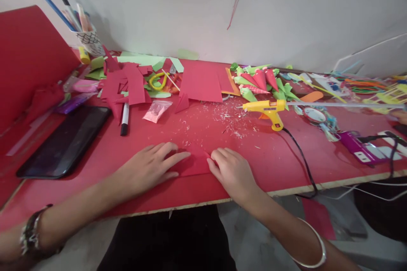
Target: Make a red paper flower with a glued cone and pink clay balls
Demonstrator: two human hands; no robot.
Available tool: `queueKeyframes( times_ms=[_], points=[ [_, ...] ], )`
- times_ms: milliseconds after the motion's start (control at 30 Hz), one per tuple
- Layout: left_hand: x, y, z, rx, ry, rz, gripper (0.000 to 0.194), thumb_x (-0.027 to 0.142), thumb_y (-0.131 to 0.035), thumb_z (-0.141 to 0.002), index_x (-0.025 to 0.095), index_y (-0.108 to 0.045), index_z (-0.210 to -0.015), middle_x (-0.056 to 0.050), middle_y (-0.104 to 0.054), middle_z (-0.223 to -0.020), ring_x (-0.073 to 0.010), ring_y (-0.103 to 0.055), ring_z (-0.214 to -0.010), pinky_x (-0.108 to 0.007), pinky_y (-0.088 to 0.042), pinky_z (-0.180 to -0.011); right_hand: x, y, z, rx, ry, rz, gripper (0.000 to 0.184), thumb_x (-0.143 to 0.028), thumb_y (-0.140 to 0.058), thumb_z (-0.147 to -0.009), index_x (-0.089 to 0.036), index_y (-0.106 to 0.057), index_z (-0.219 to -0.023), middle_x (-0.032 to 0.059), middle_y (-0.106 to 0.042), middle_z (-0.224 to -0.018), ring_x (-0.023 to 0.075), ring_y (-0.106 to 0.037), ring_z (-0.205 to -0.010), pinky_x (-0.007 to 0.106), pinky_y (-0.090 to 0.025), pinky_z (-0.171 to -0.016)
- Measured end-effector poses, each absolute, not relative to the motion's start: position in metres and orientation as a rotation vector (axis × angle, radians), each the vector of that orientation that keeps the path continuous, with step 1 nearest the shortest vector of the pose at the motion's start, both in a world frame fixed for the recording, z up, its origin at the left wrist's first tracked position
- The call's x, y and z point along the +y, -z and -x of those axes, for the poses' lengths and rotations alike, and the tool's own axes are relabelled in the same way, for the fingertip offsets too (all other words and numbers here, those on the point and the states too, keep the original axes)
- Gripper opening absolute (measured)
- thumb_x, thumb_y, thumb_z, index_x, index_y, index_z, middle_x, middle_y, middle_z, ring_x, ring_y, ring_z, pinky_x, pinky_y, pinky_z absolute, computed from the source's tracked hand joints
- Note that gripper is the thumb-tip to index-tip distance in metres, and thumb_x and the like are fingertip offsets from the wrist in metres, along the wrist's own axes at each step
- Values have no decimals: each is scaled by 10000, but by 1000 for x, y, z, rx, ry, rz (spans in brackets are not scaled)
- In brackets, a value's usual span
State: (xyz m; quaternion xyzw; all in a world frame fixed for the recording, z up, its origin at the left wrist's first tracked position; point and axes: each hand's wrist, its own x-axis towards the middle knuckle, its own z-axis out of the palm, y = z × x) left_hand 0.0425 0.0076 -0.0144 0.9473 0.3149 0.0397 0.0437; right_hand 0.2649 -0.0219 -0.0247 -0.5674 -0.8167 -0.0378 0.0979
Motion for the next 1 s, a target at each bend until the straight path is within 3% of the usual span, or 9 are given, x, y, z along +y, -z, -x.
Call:
queueKeyframes(
  times_ms=[67, 233, 367, 567, 667, 733, 833, 1000],
  points=[
    [20, 15, -35, 729, -61, -2934, 397, 373, -363, -878, 311, -361, -1271, -72, -487, -1200, -205, -497, -986, -329, -381, -821, -21, 25, -265, -2422, 99, 1685, 208, -231, -440, -829, -180, -506, -639, 0, -561, -626, 136, -509, -621, 259, -290, -576],
    [42, 3, -29, 510, 82, -2922, 507, 464, -387, -844, 369, -255, -1325, -26, -361, -1362, -220, -465, -997, -341, -319, -869, -21, 25, -266, -2426, 72, 1692, 214, -237, -426, -836, -176, -506, -647, 4, -566, -636, 136, -508, -621, 256, -283, -569],
    [50, -8, -33, 455, 164, -2855, 551, 462, -448, -814, 401, -238, -1319, 29, -258, -1421, -221, -453, -1008, -340, -290, -897, -21, 25, -266, -2431, 87, 1684, 229, -232, -408, -842, -175, -503, -641, 7, -563, -631, 136, -505, -615, 256, -279, -559],
    [59, -19, -40, 442, 322, -2713, 681, 419, -591, -711, 388, -269, -1311, 44, -258, -1420, -247, -420, -1073, -345, -279, -930, -21, 24, -267, -2459, 136, 1647, 200, -216, -423, -834, -169, -524, -668, 21, -553, -636, 151, -494, -623, 268, -315, -570],
    [60, -20, -41, 448, 369, -2700, 696, 431, -600, -698, 383, -274, -1311, 49, -228, -1430, -269, -406, -1091, -365, -278, -938, -25, 21, -265, -2472, 329, 1440, 169, -171, -402, -847, -150, -569, -866, 65, -590, -780, 175, -498, -724, 296, -350, -655],
    [60, -20, -42, 454, 369, -2702, 701, 428, -617, -684, 386, -292, -1303, 50, -234, -1428, -269, -408, -1094, -369, -282, -938, -29, 19, -261, -2540, 422, 1161, 249, -137, -376, -859, -165, -534, -1049, 86, -586, -947, 186, -487, -834, 335, -348, -766],
    [60, -20, -42, 466, 356, -2696, 714, 389, -651, -658, 375, -323, -1292, 33, -270, -1416, -250, -420, -1091, -355, -286, -939, -34, 16, -249, -2699, 245, 886, 316, -168, -378, -864, -204, -473, -1163, 67, -559, -1027, 182, -467, -873, 336, -350, -799],
    [59, -19, -42, 472, 353, -2703, 721, 367, -658, -654, 376, -323, -1292, 35, -263, -1419, -237, -418, -1087, -338, -292, -932, -39, 15, -233, -2775, -78, 883, 336, -274, -377, -865, -211, -458, -1185, 58, -541, -1035, 205, -448, -895, 340, -377, -753]
  ],
)
